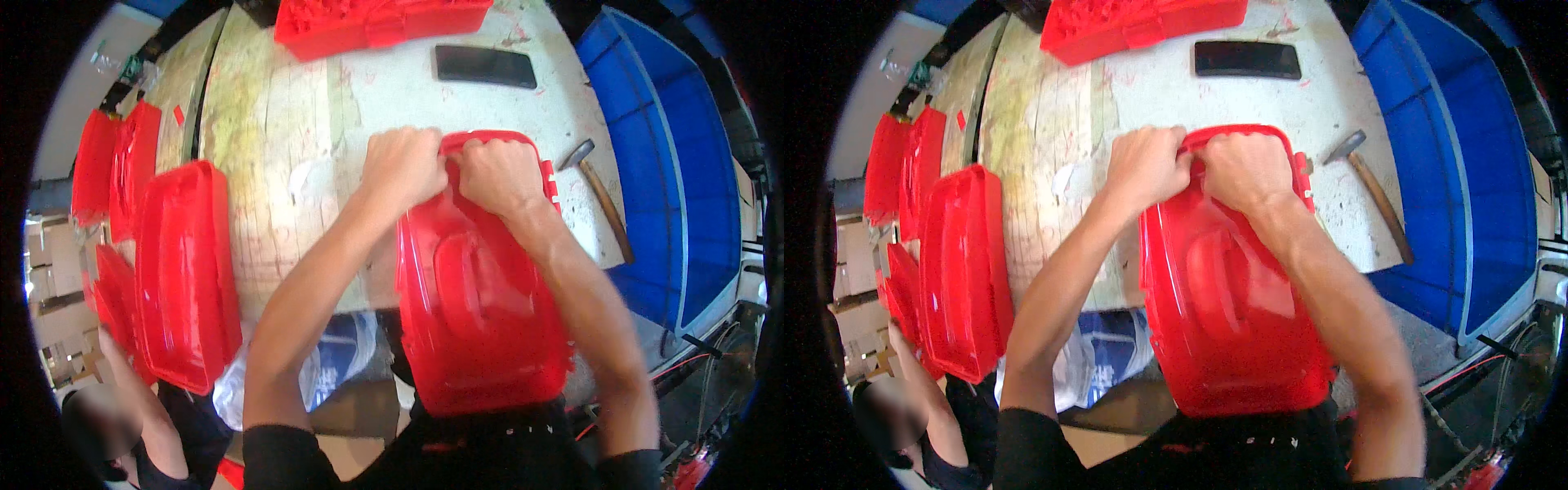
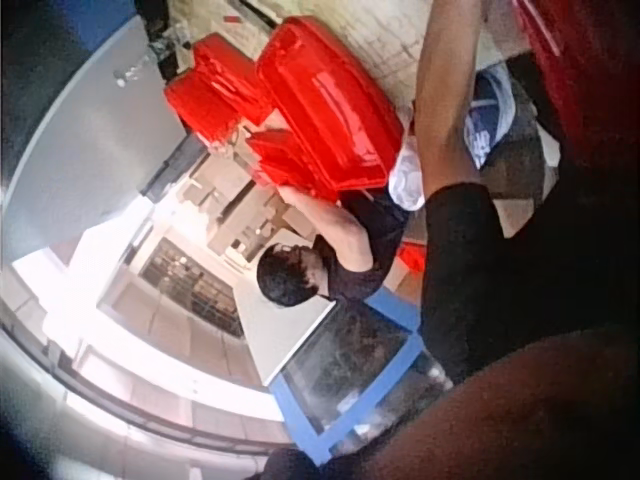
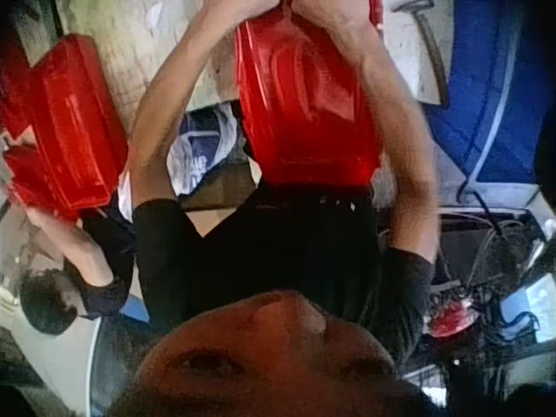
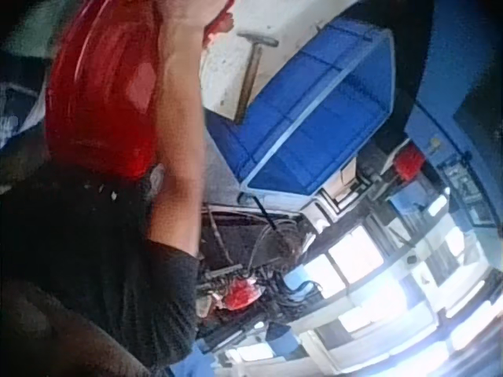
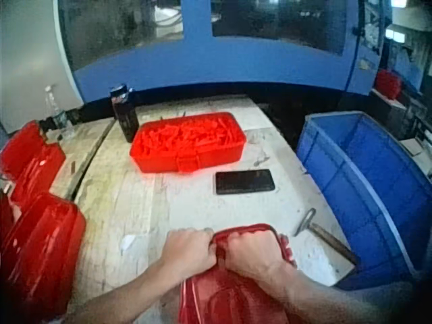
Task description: The person assembles red plastic containers by snapping lids onto bases, inserting handles, and using a hammer to seat components. They repeatedly flip containers, align parts, and tap edges to secure them. A coworker performs similar assembly across the table.
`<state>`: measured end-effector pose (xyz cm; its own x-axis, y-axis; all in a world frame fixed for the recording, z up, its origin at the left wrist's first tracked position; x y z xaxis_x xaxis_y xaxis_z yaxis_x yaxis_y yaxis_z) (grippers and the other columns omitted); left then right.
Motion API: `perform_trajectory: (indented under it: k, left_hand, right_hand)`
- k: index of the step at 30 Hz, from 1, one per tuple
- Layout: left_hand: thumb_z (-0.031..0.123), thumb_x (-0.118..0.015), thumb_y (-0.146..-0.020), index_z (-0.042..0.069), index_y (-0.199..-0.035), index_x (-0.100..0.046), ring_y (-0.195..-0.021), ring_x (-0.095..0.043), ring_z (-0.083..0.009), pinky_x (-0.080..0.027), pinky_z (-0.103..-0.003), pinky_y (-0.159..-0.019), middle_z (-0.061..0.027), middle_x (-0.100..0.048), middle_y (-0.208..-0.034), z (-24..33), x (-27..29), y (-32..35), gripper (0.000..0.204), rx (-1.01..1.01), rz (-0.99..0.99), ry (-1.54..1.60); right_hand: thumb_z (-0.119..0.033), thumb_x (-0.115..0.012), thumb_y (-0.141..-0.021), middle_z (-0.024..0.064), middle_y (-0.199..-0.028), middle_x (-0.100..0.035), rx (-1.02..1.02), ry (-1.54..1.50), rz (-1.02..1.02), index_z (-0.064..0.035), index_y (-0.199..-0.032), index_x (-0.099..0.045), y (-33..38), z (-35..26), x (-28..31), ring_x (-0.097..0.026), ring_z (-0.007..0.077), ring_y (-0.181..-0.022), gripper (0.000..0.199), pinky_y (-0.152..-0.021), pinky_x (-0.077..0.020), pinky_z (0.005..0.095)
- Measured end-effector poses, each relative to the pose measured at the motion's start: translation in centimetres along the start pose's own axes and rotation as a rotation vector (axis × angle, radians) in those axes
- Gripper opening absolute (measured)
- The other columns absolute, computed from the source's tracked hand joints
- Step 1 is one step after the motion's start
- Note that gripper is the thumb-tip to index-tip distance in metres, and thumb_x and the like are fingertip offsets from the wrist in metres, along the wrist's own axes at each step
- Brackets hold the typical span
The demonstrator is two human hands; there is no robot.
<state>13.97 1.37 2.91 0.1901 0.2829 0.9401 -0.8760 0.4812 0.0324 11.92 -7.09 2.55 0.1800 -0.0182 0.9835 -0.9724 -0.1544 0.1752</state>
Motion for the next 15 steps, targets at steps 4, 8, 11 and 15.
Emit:
perform_trajectory:
  k: [4,8,11,15]
  left_hand:
    - [0.018,-0.068,-0.077,0.004,-0.087,-0.074,-0.076,-0.07,-0.0388,-0.056,-0.048,-0.072,-0.023,-0.07,-0.078,0.5,-0.3,-0.2,0.019,-0.018,-0.065,-0.041]
    - [0.017,-0.068,-0.074,0.004,-0.08,-0.074,-0.075,-0.07,-0.0388,-0.056,-0.048,-0.072,-0.0222,-0.07,-0.079,0.5,0.6,-0.5,0.015,-0.023,0.031,-0.021]
    - [0.019,-0.067,-0.076,0.006,-0.081,-0.073,-0.075,-0.069,-0.0401,-0.054,-0.05,-0.071,-0.0225,-0.069,-0.078,0.3,0.4,-0.5,0.015,-0.036,0.039,0.003]
    - [0.022,-0.066,-0.079,0.008,-0.09,-0.072,-0.074,-0.068,-0.0411,-0.054,-0.052,-0.07,-0.0222,-0.069,-0.077,-0.1,-0.5,-0.1,0.018,-0.053,-0.012,-0.032]
  right_hand:
    - [-0.017,-0.065,-0.083,0.0109,-0.083,-0.075,-0.067,-0.033,0.006,-0.0125,-0.082,-0.077,0.2,0.5,-0.5,-0.074,0.0256,-0.074,0.013,-0.065,-0.0591,0.0395]
    - [-0.016,-0.063,-0.087,0.0091,-0.082,-0.075,0.389,0.316,0.099,-0.012,-0.08,-0.076,-0.2,-3.2,1.3,-0.074,0.0224,-0.069,0.014,-0.061,-0.0582,0.0367]
    - [-0.016,-0.064,-0.088,0.0057,-0.085,-0.076,0.421,0.374,0.157,-0.0151,-0.082,-0.076,-0.1,-3.4,2.1,-0.075,0.0199,-0.081,0.013,-0.072,-0.0584,0.0351]
    - [-0.017,-0.065,-0.085,0.0086,-0.078,-0.074,0.091,0.084,0.06,-0.0105,-0.084,-0.074,0.5,-0.2,0.1,-0.074,0.0224,-0.068,0.011,-0.058,-0.0577,0.0358]
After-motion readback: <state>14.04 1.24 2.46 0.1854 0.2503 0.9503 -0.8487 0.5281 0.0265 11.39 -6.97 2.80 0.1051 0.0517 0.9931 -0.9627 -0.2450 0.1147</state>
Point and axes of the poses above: each hand's wrist, its own y-axis away from the middle knuckle, its own x-axis out of the back of the hand, z = x × y, the point moved 10 cm from there along -y, towards the middle knuckle
